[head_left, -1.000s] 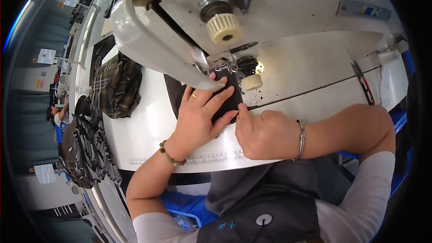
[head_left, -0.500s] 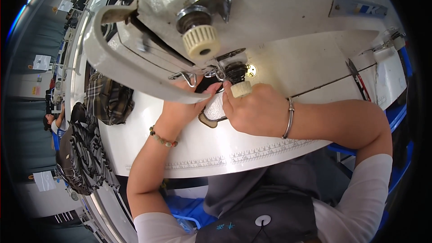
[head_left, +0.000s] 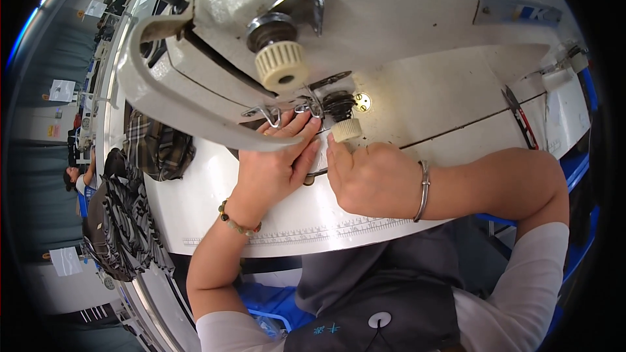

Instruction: Sewing together pieces of fabric and leather material using an industrial sewing machine.

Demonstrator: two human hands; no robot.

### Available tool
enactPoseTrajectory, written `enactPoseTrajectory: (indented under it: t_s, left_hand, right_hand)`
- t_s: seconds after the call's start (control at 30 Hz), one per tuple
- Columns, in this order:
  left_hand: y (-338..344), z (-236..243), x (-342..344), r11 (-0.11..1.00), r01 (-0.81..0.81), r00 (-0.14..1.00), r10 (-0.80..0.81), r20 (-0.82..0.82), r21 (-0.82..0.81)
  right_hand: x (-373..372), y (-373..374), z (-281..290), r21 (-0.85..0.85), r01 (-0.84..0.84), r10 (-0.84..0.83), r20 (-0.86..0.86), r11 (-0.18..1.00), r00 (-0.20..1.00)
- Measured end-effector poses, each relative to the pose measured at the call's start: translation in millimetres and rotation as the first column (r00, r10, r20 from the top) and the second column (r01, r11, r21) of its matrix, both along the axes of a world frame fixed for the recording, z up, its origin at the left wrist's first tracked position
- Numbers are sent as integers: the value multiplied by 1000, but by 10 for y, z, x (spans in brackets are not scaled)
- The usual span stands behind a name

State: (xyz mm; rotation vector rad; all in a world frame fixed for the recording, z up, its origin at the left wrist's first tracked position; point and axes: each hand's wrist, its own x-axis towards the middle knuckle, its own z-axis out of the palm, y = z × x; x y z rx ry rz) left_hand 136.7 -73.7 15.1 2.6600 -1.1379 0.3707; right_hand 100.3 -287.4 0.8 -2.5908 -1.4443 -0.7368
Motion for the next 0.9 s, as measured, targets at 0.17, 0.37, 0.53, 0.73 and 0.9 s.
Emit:
enactPoseTrajectory:
  t_s: [0.17,0.37,0.53,0.73,0.9]
  left_hand:
    - [-158,111,-269,994,-82,994,87,-62,73]
    - [-288,70,-392,997,-54,998,53,31,47]
    - [-281,52,-314,997,-75,997,74,30,34]
    - [-277,93,-292,996,-84,996,84,21,42]
    - [-303,133,-301,997,-74,997,74,-34,8]
  right_hand:
    - [-139,0,16,1,-2,2,-9,1000,1000]
    - [-420,-26,112,-9,-10,9,-21,1000,1000]
    - [-417,-31,138,-48,-7,6,-24,999,1000]
    - [-377,-56,167,-41,-43,43,-9,998,999]
    - [-378,-57,198,-91,-76,74,-18,993,997]
